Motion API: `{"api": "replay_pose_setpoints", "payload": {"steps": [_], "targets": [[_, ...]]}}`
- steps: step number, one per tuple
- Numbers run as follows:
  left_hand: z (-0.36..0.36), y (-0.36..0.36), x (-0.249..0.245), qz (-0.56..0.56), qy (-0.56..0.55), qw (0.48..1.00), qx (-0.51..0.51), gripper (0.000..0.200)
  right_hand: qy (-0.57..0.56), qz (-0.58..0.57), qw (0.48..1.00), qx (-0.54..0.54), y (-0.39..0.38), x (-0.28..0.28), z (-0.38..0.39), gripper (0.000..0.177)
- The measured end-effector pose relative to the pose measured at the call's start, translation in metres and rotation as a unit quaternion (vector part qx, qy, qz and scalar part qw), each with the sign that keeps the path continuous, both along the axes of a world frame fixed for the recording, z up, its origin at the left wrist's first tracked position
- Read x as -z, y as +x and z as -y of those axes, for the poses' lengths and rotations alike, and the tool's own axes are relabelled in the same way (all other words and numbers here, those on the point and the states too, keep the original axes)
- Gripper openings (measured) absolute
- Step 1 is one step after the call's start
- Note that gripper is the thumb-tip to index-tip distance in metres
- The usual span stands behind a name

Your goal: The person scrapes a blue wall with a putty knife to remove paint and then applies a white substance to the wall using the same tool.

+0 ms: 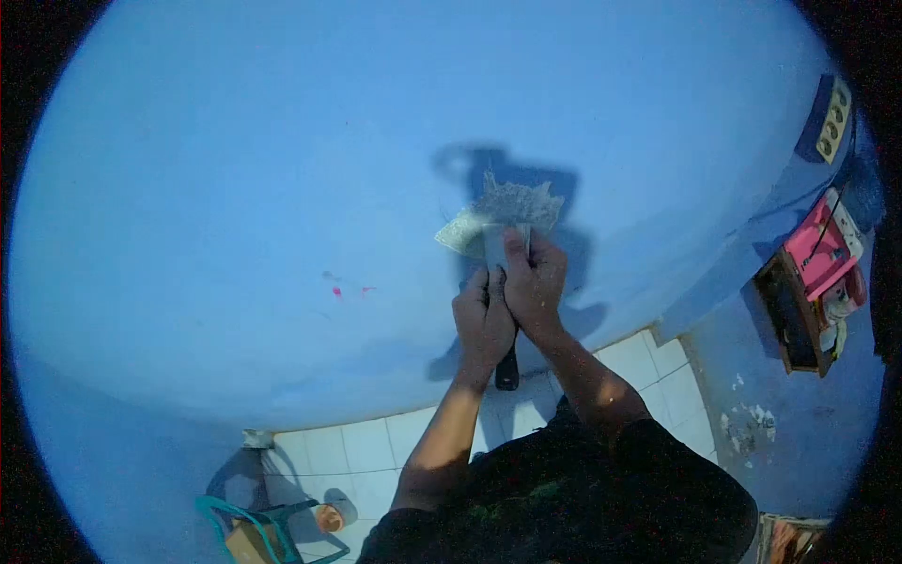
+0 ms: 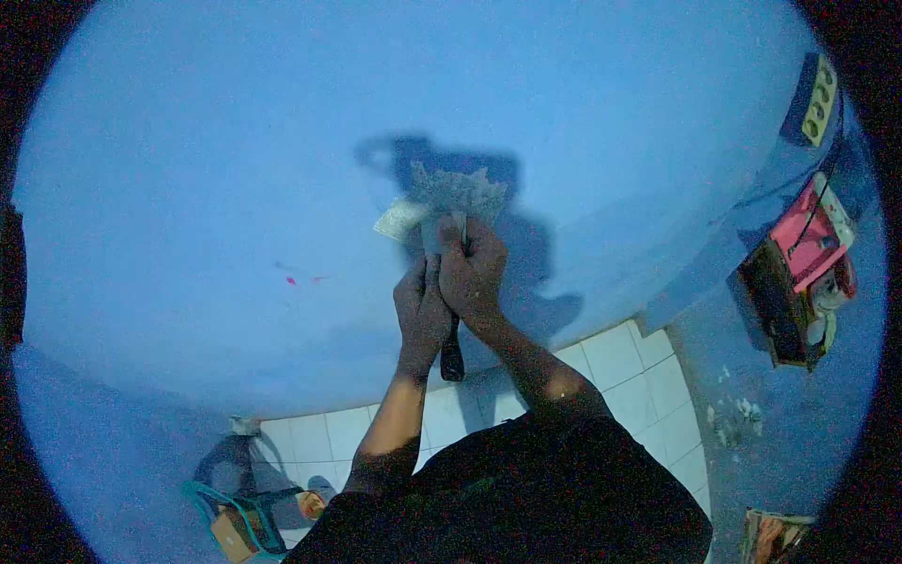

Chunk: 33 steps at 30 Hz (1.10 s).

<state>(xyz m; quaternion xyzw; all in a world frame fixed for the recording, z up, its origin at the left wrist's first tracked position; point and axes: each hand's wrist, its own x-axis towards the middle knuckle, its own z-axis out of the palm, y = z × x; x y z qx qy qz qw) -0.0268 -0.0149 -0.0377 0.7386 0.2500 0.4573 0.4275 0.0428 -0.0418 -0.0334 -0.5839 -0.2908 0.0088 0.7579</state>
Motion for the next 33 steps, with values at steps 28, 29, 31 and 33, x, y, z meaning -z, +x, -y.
{"api": "replay_pose_setpoints", "payload": {"steps": [28,29,31,33], "targets": [[-0.010,0.013,-0.027,0.022,0.003,0.999,-0.024,0.037,0.049,-0.049,0.997,-0.037,0.011,-0.018,-0.011,0.028],[-0.013,0.014,-0.027,0.041,0.019,0.999,-0.022,0.038,0.041,-0.024,0.998,-0.032,0.016,-0.025,-0.012,0.028],[-0.012,0.011,-0.038,0.012,-0.009,1.000,-0.016,0.039,0.023,-0.008,0.999,-0.026,0.016,-0.027,-0.012,0.028],[-0.005,0.010,-0.031,-0.012,-0.044,0.999,-0.009,0.040,0.036,-0.055,0.998,-0.024,0.010,-0.024,-0.010,0.028]]}}
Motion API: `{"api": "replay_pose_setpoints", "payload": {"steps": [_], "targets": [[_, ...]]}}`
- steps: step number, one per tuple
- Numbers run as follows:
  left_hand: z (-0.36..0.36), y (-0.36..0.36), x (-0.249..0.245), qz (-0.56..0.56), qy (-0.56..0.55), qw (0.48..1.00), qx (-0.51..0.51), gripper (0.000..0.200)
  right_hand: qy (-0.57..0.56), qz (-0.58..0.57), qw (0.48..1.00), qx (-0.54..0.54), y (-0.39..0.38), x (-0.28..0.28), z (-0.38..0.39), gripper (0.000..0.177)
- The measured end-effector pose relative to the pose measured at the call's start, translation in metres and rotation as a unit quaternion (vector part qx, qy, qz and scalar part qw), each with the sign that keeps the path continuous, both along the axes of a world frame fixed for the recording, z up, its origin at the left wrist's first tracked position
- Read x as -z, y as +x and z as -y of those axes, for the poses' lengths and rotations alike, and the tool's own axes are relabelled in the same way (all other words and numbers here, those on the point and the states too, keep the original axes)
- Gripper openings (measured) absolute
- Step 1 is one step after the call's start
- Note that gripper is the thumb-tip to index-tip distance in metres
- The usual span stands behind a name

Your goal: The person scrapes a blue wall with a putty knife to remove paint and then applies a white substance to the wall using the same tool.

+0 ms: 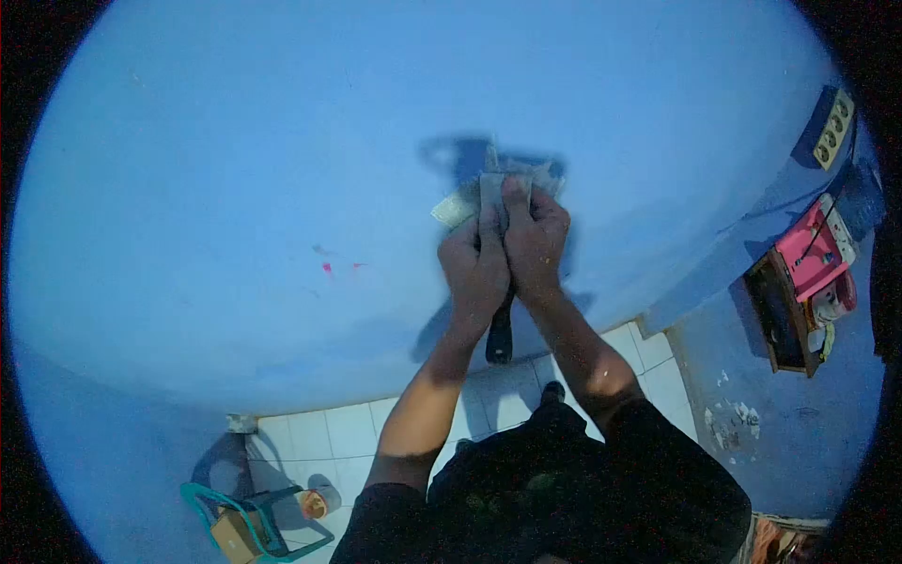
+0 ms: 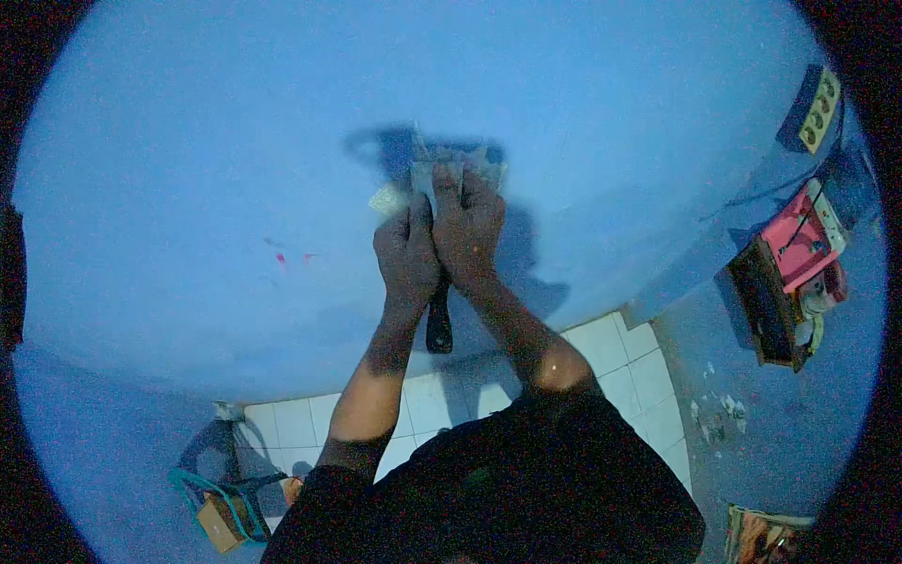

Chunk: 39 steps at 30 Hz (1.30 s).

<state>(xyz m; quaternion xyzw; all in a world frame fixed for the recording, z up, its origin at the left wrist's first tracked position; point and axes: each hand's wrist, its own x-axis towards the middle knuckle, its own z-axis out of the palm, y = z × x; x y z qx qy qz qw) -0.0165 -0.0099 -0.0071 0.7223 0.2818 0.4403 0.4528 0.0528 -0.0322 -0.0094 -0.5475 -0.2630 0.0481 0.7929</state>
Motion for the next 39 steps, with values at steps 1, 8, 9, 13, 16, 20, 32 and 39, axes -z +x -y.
{"api": "replay_pose_setpoints", "payload": {"steps": [1,8,9,13,16,20,32,39], "targets": [[-0.003,0.005,0.008,0.031,0.001,1.000,-0.004,0.042,0.003,0.004,1.000,0.001,0.001,-0.002,0.000,0.028],[-0.007,0.002,-0.003,-0.001,0.015,1.000,-0.005,0.043,0.022,-0.013,0.999,-0.025,-0.001,-0.002,0.002,0.027],[-0.007,0.003,0.000,-0.002,0.017,1.000,-0.005,0.043,0.015,-0.006,1.000,0.000,-0.002,-0.003,0.000,0.026],[-0.010,0.010,-0.005,0.039,0.032,0.999,-0.013,0.042,-0.023,0.072,0.996,0.040,0.004,-0.018,0.002,0.026],[-0.004,0.007,0.008,0.044,0.053,0.997,-0.035,0.041,0.007,0.053,0.999,-0.004,0.001,-0.011,0.002,0.026],[-0.011,0.009,-0.003,0.052,0.051,0.997,-0.022,0.038,0.001,0.050,0.998,0.030,0.002,-0.022,-0.001,0.028],[-0.008,0.011,-0.017,0.110,0.120,0.986,-0.039,0.041,0.011,0.001,0.999,-0.032,-0.003,-0.045,0.009,0.024],[-0.012,0.012,-0.036,0.047,0.066,0.997,-0.003,0.038,0.029,0.040,0.998,-0.028,0.005,-0.050,0.007,0.027]]}}
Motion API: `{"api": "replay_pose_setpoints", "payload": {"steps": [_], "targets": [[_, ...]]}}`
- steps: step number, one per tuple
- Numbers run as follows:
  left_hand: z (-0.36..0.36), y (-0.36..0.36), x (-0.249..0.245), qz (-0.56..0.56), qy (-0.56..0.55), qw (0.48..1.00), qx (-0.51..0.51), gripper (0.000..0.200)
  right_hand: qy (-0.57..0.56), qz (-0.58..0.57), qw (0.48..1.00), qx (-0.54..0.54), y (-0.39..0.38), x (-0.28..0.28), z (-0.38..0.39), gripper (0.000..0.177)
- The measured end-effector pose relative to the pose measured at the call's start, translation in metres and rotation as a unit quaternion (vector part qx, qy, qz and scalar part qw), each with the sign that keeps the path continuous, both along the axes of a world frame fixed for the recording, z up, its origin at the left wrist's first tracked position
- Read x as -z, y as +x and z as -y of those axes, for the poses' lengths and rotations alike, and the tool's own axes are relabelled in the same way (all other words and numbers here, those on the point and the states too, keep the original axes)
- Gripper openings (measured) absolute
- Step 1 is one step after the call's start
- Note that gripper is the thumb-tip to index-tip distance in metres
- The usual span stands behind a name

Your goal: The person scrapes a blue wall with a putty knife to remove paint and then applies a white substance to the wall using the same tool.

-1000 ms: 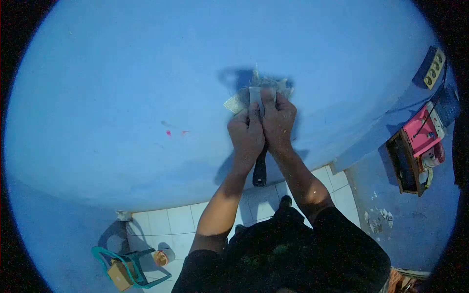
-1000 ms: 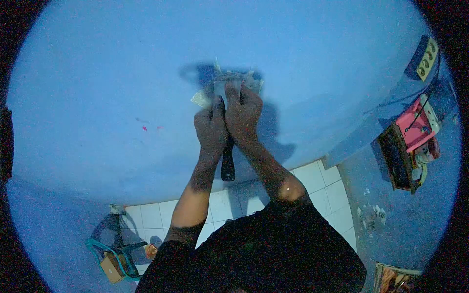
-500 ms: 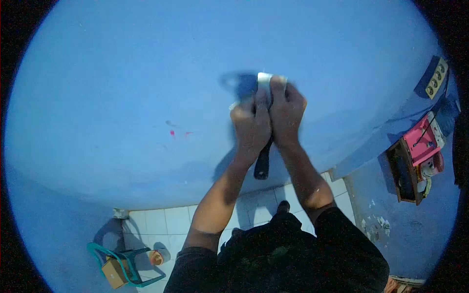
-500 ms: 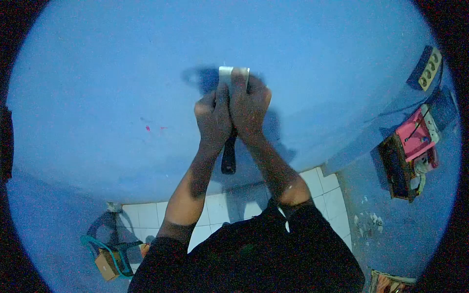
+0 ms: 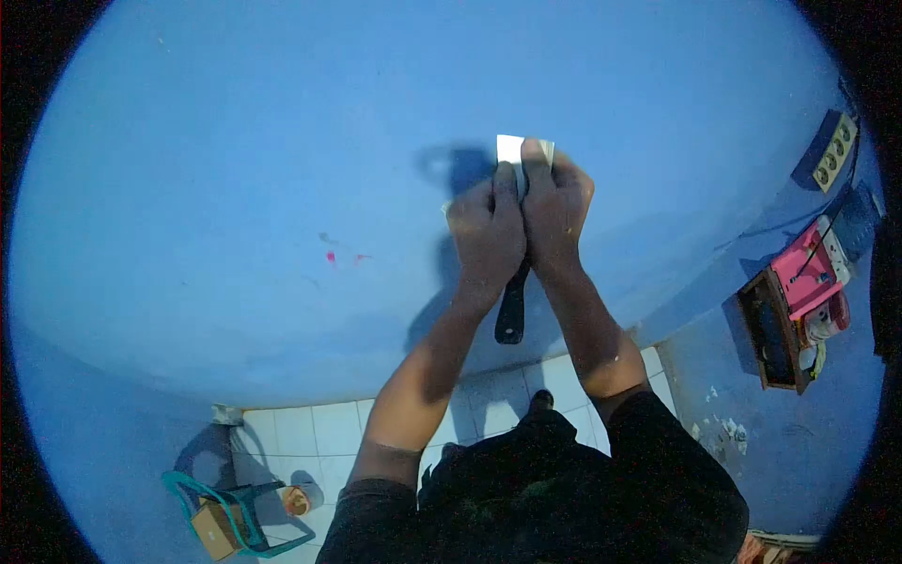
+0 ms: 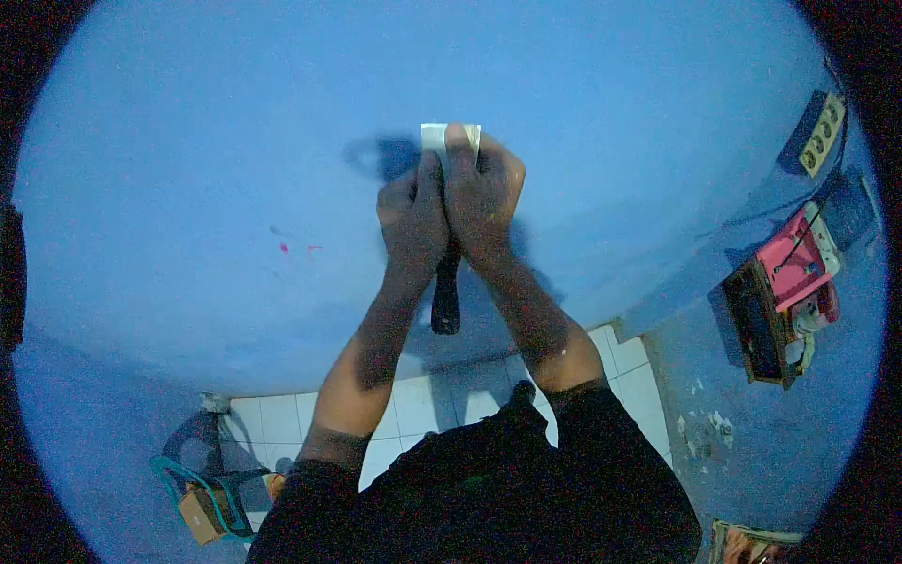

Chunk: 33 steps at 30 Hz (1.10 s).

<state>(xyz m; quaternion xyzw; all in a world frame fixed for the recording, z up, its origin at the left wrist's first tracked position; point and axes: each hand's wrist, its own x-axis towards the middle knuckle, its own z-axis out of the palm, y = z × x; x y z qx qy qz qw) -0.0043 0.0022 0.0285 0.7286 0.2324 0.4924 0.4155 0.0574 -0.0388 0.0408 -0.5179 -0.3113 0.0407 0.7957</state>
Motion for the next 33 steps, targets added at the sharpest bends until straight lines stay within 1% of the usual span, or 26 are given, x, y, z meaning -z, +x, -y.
{"api": "replay_pose_setpoints", "payload": {"steps": [1,2,4,5,6,7,8,9,10,12,14,15,16,18,19,20,21,22,23,25,26,27,28,30,32,33], "targets": [[0.002,-0.001,0.006,-0.001,-0.005,1.000,0.001,0.038,0.022,-0.011,0.999,-0.035,-0.001,-0.002,0.002,0.027],[0.004,-0.001,0.014,0.024,0.004,1.000,-0.015,0.038,0.021,-0.009,0.999,-0.034,-0.001,0.008,0.001,0.027],[0.004,-0.002,0.032,0.052,0.020,0.998,-0.030,0.038,-0.040,0.008,0.998,0.043,0.000,0.049,-0.006,0.028],[0.003,-0.003,0.043,0.027,0.013,0.999,-0.032,0.039,-0.062,0.071,0.991,0.093,0.003,0.061,-0.008,0.028],[0.001,-0.003,0.048,0.003,0.005,0.999,-0.036,0.041,-0.058,0.072,0.991,0.095,0.003,0.049,-0.008,0.028],[-0.001,-0.001,0.037,0.002,0.005,0.999,-0.034,0.041,-0.031,0.060,0.997,0.048,0.002,0.027,-0.004,0.028],[0.000,0.000,0.025,0.033,-0.029,0.999,-0.002,0.039,-0.008,0.045,0.999,0.001,-0.001,0.019,0.001,0.027],[0.001,0.000,0.018,0.065,-0.064,0.995,0.031,0.038,-0.014,0.040,0.999,0.004,-0.002,0.024,0.002,0.027],[0.001,0.000,0.022,0.068,-0.065,0.995,0.035,0.038,-0.025,0.036,0.999,0.012,0.000,0.028,-0.001,0.028],[0.003,-0.007,0.041,-0.035,-0.035,0.998,-0.026,0.039,-0.035,0.032,0.999,0.023,-0.001,0.045,-0.004,0.029],[0.004,-0.008,0.053,-0.025,-0.053,0.998,-0.018,0.040,-0.042,0.018,0.998,0.046,-0.009,0.070,-0.006,0.029],[0.003,-0.009,0.056,-0.019,-0.079,0.997,-0.012,0.042,-0.089,0.083,0.988,0.099,0.000,0.076,-0.009,0.027],[0.001,-0.009,0.043,-0.023,-0.081,0.996,-0.014,0.042,-0.091,0.080,0.988,0.097,-0.002,0.057,-0.010,0.027],[0.004,-0.007,0.008,0.045,-0.074,0.996,0.035,0.045,0.036,-0.038,0.998,-0.037,-0.011,0.010,0.002,0.020],[0.003,-0.008,0.013,0.048,-0.075,0.995,0.034,0.045,-0.016,0.007,1.000,0.013,-0.008,0.013,0.001,0.021],[0.001,-0.008,0.025,0.012,-0.054,0.998,0.013,0.045,-0.015,0.010,1.000,0.012,-0.005,0.027,-0.001,0.021],[0.000,-0.008,0.035,-0.025,-0.033,0.999,-0.007,0.046,-0.042,0.039,0.997,0.060,-0.004,0.049,-0.004,0.022],[-0.001,-0.006,0.040,-0.021,-0.026,0.999,-0.006,0.046,-0.063,0.070,0.990,0.109,-0.005,0.055,-0.006,0.023],[0.000,-0.004,0.046,-0.013,-0.033,0.999,-0.020,0.046,-0.008,0.041,0.995,0.094,-0.008,0.060,-0.010,0.022],[0.000,-0.004,0.039,-0.010,-0.045,0.998,-0.033,0.046,-0.030,0.031,0.997,0.067,-0.007,0.024,-0.004,0.020],[0.000,-0.004,0.021,0.019,-0.082,0.996,0.005,0.046,-0.058,0.020,0.997,0.042,-0.008,0.014,0.002,0.019],[0.001,-0.005,0.012,0.049,-0.119,0.991,0.044,0.046,-0.064,0.015,0.997,0.044,-0.009,0.020,0.004,0.019],[0.002,-0.006,0.017,0.051,-0.117,0.991,0.045,0.046,-0.068,0.017,0.997,0.045,-0.007,0.026,0.001,0.019],[0.002,-0.009,0.038,-0.015,-0.069,0.997,-0.018,0.046,-0.066,0.021,0.997,0.045,-0.006,0.041,-0.006,0.020],[-0.007,-0.003,0.049,-0.004,-0.052,0.998,-0.018,0.045,-0.001,0.032,0.997,0.072,-0.010,0.057,-0.011,0.028],[-0.006,-0.003,0.054,-0.001,-0.048,0.999,-0.018,0.044,-0.085,0.055,0.991,0.092,-0.014,0.037,-0.001,0.028]]}}
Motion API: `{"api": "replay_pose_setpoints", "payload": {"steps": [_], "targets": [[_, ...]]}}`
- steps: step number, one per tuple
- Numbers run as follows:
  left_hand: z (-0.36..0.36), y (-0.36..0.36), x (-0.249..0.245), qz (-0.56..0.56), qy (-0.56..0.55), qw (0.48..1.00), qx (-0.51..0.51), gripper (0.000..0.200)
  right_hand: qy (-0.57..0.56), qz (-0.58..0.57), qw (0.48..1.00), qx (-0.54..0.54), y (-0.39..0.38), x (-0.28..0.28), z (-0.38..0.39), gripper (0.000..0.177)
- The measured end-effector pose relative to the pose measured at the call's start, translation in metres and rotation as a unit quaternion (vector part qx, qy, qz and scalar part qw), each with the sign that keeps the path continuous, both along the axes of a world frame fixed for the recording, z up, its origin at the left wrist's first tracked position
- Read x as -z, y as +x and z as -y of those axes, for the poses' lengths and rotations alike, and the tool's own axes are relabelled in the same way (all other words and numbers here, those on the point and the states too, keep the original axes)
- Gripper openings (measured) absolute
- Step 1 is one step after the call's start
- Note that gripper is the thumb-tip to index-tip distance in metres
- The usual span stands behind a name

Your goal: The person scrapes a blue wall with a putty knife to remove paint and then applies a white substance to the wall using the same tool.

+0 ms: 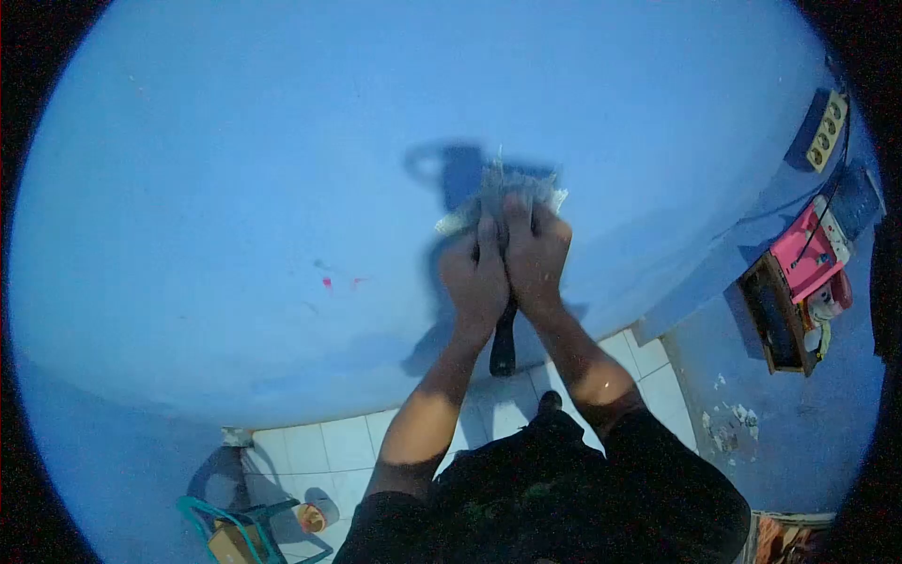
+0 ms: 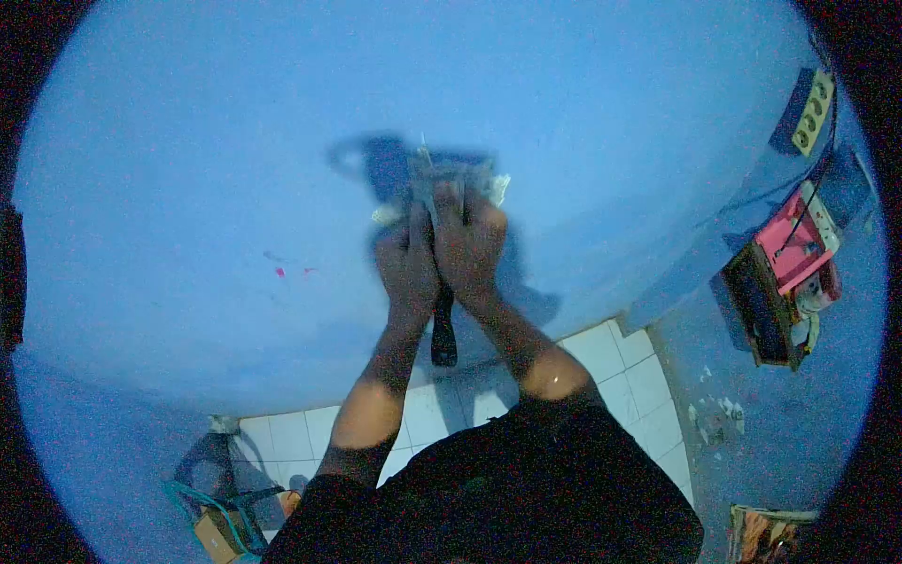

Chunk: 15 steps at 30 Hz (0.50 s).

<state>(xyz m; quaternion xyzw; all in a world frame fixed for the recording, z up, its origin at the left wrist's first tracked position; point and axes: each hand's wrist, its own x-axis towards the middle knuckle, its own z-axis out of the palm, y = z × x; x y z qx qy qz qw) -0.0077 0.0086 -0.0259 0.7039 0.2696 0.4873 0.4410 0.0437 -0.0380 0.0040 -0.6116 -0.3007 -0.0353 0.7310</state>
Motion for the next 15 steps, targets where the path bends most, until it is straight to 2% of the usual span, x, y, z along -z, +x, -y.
{"api": "replay_pose_setpoints", "payload": {"steps": [1,3,5,7,9,11,13,15], "targets": [[0.002,-0.002,-0.012,-0.005,-0.005,1.000,0.001,0.044,-0.005,-0.005,1.000,0.001,0.000,-0.013,0.002,0.028],[0.008,-0.005,-0.046,0.006,-0.059,0.998,0.037,0.045,0.046,-0.071,0.993,-0.085,0.004,-0.027,0.002,0.020],[0.007,-0.007,-0.016,-0.007,-0.034,0.999,0.013,0.046,0.037,-0.035,0.997,-0.052,0.008,0.003,-0.006,0.020],[0.003,-0.005,-0.014,-0.015,0.005,1.000,-0.008,0.047,0.107,-0.061,0.992,-0.027,0.002,0.023,-0.015,0.022],[0.007,-0.007,-0.021,0.006,-0.017,1.000,-0.006,0.047,0.092,-0.054,0.994,-0.018,0.001,0.008,-0.007,0.024],[0.006,-0.005,-0.024,0.004,-0.049,0.999,0.007,0.047,0.006,-0.081,0.995,-0.058,0.000,-0.014,0.003,0.025],[0.008,-0.007,-0.017,0.004,-0.078,0.997,0.020,0.048,0.000,-0.068,0.997,-0.032,-0.002,0.008,0.001,0.025],[0.006,-0.010,-0.014,-0.010,-0.061,0.998,0.011,0.047,0.008,-0.051,0.999,-0.009,-0.001,0.010,-0.004,0.026]]}}
